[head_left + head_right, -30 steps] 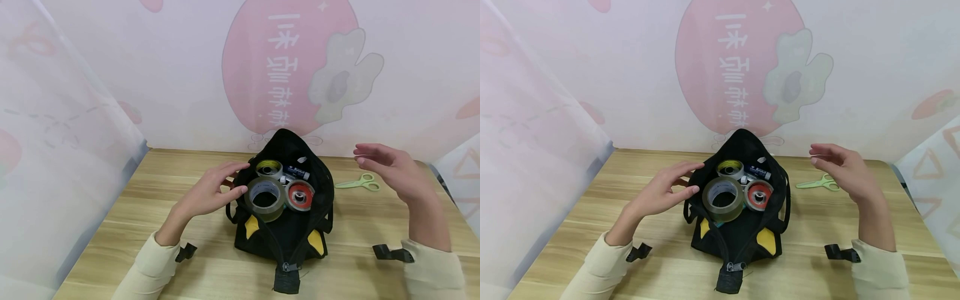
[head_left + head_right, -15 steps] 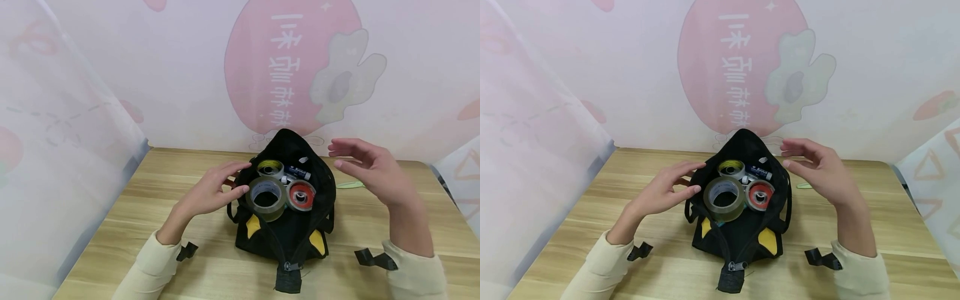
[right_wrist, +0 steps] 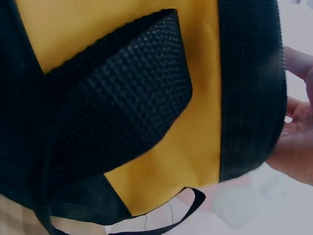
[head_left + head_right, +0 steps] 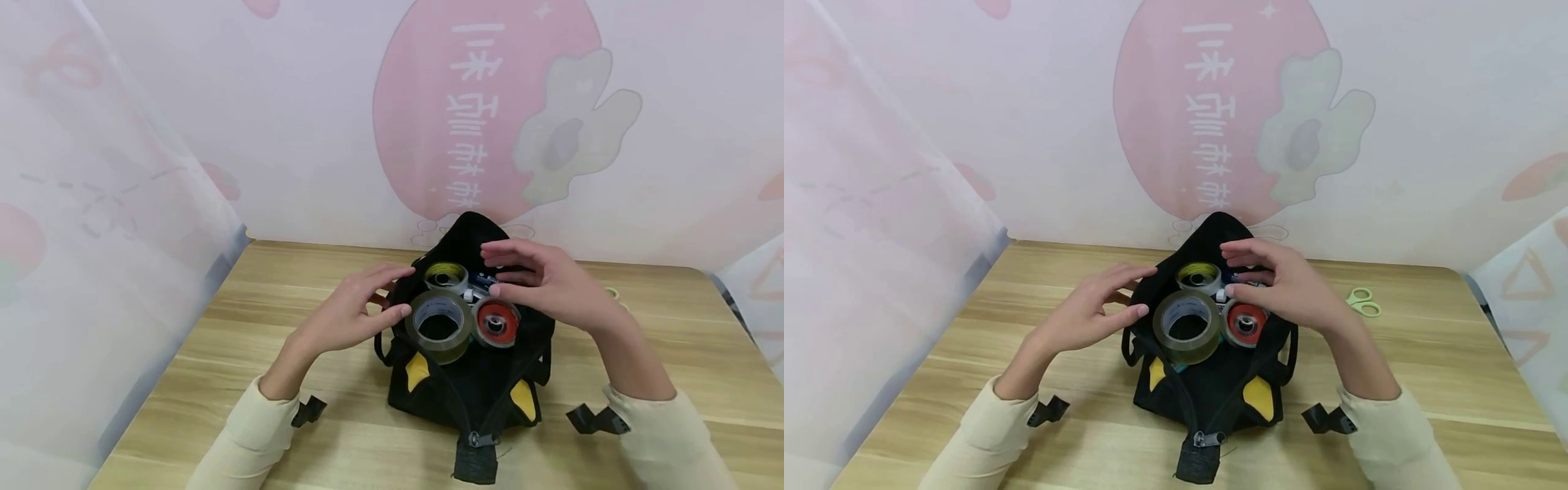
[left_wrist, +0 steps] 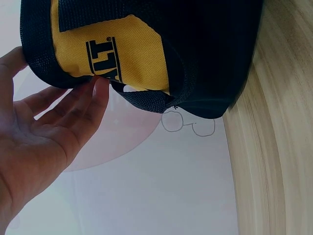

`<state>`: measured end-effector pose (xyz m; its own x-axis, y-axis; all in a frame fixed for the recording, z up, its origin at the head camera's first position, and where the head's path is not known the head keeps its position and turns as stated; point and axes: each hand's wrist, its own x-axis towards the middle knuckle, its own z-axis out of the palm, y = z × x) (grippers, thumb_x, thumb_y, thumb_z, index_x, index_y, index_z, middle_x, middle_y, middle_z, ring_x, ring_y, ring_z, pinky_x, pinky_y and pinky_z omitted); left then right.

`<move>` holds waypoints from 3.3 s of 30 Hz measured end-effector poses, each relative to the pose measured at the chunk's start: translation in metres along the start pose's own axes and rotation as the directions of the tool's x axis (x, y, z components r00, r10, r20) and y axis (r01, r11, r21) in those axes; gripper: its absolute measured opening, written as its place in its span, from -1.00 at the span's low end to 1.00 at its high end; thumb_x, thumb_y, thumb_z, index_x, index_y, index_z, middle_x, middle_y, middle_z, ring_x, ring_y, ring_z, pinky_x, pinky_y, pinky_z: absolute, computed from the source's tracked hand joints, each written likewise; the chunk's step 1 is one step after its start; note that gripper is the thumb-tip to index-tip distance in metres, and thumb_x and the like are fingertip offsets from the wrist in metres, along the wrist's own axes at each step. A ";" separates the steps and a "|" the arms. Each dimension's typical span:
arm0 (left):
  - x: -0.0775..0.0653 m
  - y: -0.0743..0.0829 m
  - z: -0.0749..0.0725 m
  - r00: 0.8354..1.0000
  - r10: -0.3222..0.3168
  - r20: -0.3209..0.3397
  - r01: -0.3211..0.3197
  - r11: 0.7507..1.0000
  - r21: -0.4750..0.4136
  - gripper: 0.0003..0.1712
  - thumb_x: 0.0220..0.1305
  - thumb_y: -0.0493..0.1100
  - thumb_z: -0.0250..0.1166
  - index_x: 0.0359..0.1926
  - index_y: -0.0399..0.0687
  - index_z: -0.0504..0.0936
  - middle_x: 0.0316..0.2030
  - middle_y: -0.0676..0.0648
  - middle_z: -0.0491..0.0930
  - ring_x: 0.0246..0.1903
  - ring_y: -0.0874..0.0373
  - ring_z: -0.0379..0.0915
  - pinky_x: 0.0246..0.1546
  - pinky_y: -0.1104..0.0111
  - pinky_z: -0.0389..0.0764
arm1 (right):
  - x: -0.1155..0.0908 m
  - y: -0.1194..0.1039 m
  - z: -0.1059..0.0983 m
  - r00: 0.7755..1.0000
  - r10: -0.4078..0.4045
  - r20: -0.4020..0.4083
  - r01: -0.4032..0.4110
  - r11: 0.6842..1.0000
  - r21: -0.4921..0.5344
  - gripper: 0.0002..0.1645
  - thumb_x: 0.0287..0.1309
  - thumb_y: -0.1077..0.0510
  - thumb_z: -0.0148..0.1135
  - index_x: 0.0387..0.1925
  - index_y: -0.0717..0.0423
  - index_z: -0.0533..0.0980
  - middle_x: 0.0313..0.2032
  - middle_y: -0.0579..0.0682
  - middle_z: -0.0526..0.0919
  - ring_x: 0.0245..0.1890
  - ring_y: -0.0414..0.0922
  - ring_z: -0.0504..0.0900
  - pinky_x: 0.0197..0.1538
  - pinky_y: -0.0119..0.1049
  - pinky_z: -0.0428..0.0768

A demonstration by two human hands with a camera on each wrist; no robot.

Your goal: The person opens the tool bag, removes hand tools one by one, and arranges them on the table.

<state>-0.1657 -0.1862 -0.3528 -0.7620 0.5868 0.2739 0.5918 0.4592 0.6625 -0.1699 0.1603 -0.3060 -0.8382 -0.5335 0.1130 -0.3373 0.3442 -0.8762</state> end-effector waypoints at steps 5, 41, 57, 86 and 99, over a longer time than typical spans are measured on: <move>0.002 0.000 0.001 1.000 0.003 -0.004 -0.003 1.000 0.002 -0.34 0.49 -0.08 0.39 0.53 -0.07 0.48 0.41 -0.08 0.57 0.16 0.04 0.69 0.12 0.20 0.80 | 0.019 0.001 0.001 0.994 0.005 0.112 0.000 0.999 -0.043 -0.18 0.37 0.20 0.45 0.56 0.16 0.33 0.44 0.19 0.50 0.43 0.09 0.54 0.44 -0.06 0.61; 0.005 0.000 0.001 1.000 -0.026 -0.010 0.026 0.999 -0.021 -0.29 0.48 -0.05 0.39 0.55 -0.13 0.45 0.44 -0.16 0.54 0.13 -0.12 0.74 -0.18 0.30 0.82 | 0.048 0.064 0.047 0.961 0.063 0.270 0.006 0.969 -0.247 0.20 -0.02 0.00 0.74 0.56 0.24 0.32 0.39 0.22 0.52 0.33 0.18 0.54 0.36 0.18 0.58; 0.005 -0.001 0.002 1.000 -0.019 -0.022 0.019 1.000 -0.006 -0.30 0.46 -0.08 0.41 0.53 -0.15 0.47 0.44 -0.16 0.55 0.13 -0.07 0.74 0.06 0.16 0.82 | 0.051 0.074 0.061 0.964 -0.031 0.263 0.094 0.968 -0.232 0.20 -0.20 0.11 0.82 0.47 0.27 0.38 0.35 0.21 0.54 0.31 0.16 0.54 0.41 0.20 0.51; 0.005 -0.001 0.001 1.000 0.006 -0.016 -0.007 1.000 -0.017 -0.30 0.47 -0.10 0.41 0.53 -0.18 0.47 0.43 -0.17 0.55 0.15 -0.07 0.73 0.09 0.17 0.82 | 0.024 0.028 0.037 0.990 -0.140 0.008 0.135 0.934 -0.331 -0.02 -0.34 -0.04 0.82 0.26 -0.08 0.63 0.36 -0.03 0.54 0.28 0.01 0.50 0.25 0.14 0.57; 0.006 -0.001 0.001 1.000 0.006 -0.017 -0.006 1.000 -0.010 -0.30 0.48 -0.10 0.39 0.53 -0.19 0.46 0.44 -0.17 0.55 0.16 -0.08 0.72 0.10 0.15 0.82 | -0.001 -0.003 -0.003 0.975 -0.164 -0.149 0.119 0.955 -0.273 0.15 -0.30 0.16 0.85 0.44 -0.08 0.52 0.32 -0.04 0.53 0.22 -0.23 0.48 0.16 0.30 0.68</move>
<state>-0.1705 -0.1828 -0.3525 -0.7629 0.5778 0.2900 0.5938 0.4490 0.6676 -0.1689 0.1624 -0.3021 -0.8261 -0.4615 0.3234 -0.5382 0.4760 -0.6956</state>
